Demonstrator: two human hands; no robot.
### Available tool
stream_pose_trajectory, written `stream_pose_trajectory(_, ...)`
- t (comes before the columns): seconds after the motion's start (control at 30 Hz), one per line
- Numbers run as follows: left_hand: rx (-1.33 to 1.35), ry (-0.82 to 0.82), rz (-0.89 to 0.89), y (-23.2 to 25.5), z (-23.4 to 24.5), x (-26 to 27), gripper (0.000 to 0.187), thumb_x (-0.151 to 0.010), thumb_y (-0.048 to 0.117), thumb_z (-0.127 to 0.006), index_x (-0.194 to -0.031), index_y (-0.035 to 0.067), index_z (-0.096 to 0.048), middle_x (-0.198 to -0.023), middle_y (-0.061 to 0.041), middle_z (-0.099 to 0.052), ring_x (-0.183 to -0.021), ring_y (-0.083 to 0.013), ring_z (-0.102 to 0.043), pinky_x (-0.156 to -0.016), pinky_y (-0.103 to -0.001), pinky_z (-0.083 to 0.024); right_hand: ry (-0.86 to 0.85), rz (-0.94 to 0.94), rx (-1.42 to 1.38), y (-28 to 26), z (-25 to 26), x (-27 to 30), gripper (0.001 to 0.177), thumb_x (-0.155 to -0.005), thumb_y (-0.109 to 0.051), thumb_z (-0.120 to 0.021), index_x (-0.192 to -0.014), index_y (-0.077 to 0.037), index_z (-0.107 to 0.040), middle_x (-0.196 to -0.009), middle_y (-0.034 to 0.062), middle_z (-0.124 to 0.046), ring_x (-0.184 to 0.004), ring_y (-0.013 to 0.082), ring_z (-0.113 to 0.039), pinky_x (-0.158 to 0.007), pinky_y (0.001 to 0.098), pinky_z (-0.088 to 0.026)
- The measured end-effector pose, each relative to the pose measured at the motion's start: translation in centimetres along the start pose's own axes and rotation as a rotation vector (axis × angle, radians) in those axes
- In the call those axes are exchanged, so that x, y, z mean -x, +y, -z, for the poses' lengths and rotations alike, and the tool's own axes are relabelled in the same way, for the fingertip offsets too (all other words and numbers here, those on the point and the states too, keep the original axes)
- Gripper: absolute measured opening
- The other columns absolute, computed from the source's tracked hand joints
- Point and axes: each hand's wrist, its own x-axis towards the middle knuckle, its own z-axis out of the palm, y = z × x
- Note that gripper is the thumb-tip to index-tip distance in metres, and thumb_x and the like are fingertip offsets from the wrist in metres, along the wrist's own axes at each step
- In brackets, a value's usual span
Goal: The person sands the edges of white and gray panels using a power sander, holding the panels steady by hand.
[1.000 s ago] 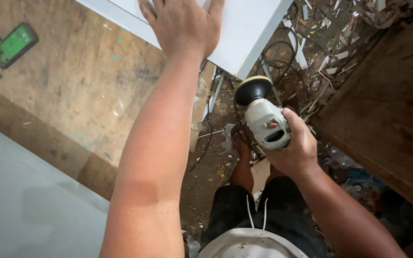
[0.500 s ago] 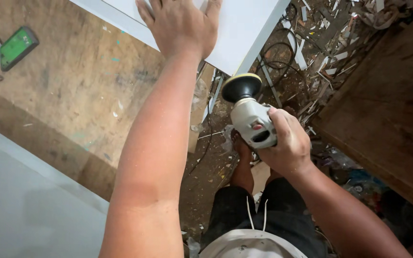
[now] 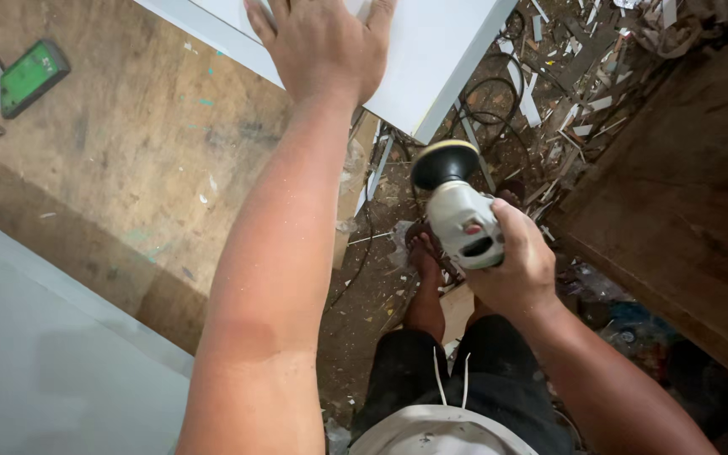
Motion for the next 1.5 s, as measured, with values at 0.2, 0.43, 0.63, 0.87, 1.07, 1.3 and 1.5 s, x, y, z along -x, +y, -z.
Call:
stream_pose_trajectory(0.2,0.016,0.015,-0.04,-0.6,-0.4,0.1,0.092,-0.106,0.087,-0.053,-0.162,0.016,-0.064,-0.167,-0.017,-0.063,-0.161,-0.0428,-0.042,-0.136,-0.074,-0.013,0.042,0.13,-0.01,-2.8,0.9,-4.2,0.083,-0.093,-0.012,-0.097,-0.161,0.006,-0.054,-0.145,0.0367,-0.074,-0.122,0.0556,-0.08,-0.099,0.0604,-0.067)
stream_pose_trajectory(0.43,0.019,-0.019,-0.047,-0.6,0.1,0.2,0.088,-0.11,0.083,-0.054,-0.168,0.017,-0.058,-0.175,-0.018,-0.055,-0.166,-0.0445,-0.036,-0.137,-0.073,-0.011,-0.004,0.049,-0.045,1.9,0.7,1.0,0.094,-0.089,-0.013,-0.099,-0.168,0.002,-0.049,-0.153,0.0397,-0.071,-0.131,0.061,-0.077,-0.103,0.0665,-0.065)
stream_pose_trajectory(0.63,-0.121,-0.045,-0.141,-0.5,-0.1,3.6,0.094,-0.121,0.085,-0.044,-0.185,0.017,-0.031,-0.191,-0.023,-0.028,-0.177,-0.0481,-0.02,-0.142,-0.074,-0.025,-0.284,-0.757,-0.067,0.7,6.1,2.7,0.109,-0.072,-0.032,-0.098,-0.172,-0.025,-0.054,-0.159,0.0188,-0.072,-0.14,0.0477,-0.07,-0.097,0.0582,-0.058)
stream_pose_trajectory(0.87,-0.012,-0.165,-0.209,3.7,0.0,15.4,0.084,-0.126,0.058,-0.032,-0.186,0.003,-0.011,-0.195,-0.021,-0.003,-0.182,-0.045,-0.004,-0.147,-0.067,-0.007,-0.066,-0.744,0.056,2.2,9.7,2.8,0.105,-0.077,-0.034,-0.099,-0.172,-0.027,-0.055,-0.123,0.0238,-0.08,-0.107,0.0556,-0.078,-0.086,0.0645,-0.064)
stream_pose_trajectory(1.07,-0.038,-0.272,-0.156,5.2,0.2,19.7,0.095,-0.115,0.048,-0.063,-0.187,0.001,-0.023,-0.196,-0.025,-0.012,-0.181,-0.0466,-0.007,-0.142,-0.07,-0.001,-0.071,-0.873,0.0,4.4,13.9,-0.7,0.107,-0.08,-0.041,-0.101,-0.174,-0.036,-0.05,-0.115,0.0286,-0.081,-0.104,0.0585,-0.08,-0.09,0.0724,-0.067)
stream_pose_trajectory(1.3,-0.186,-0.202,-0.005,7.4,0.8,21.8,0.113,-0.094,0.051,-0.081,-0.183,-0.001,-0.035,-0.192,-0.026,-0.031,-0.178,-0.0484,-0.024,-0.14,-0.076,-0.012,-0.02,-0.936,-0.099,6.1,18.8,-5.2,0.113,-0.072,-0.034,-0.103,-0.172,-0.038,-0.052,-0.115,0.0331,-0.08,-0.111,0.0615,-0.078,-0.095,0.0745,-0.063)
stream_pose_trajectory(1.5,-0.196,-0.175,-0.059,8.8,-0.1,18.8,0.115,-0.097,0.049,-0.083,-0.184,-0.006,-0.031,-0.192,-0.03,-0.027,-0.178,-0.0501,-0.021,-0.142,-0.07,-0.008,0.03,-0.906,-0.142,9.1,20.8,-7.4,0.11,-0.076,-0.028,-0.102,-0.173,-0.033,-0.05,-0.117,0.0376,-0.078,-0.114,0.0661,-0.075,-0.097,0.0783,-0.06)
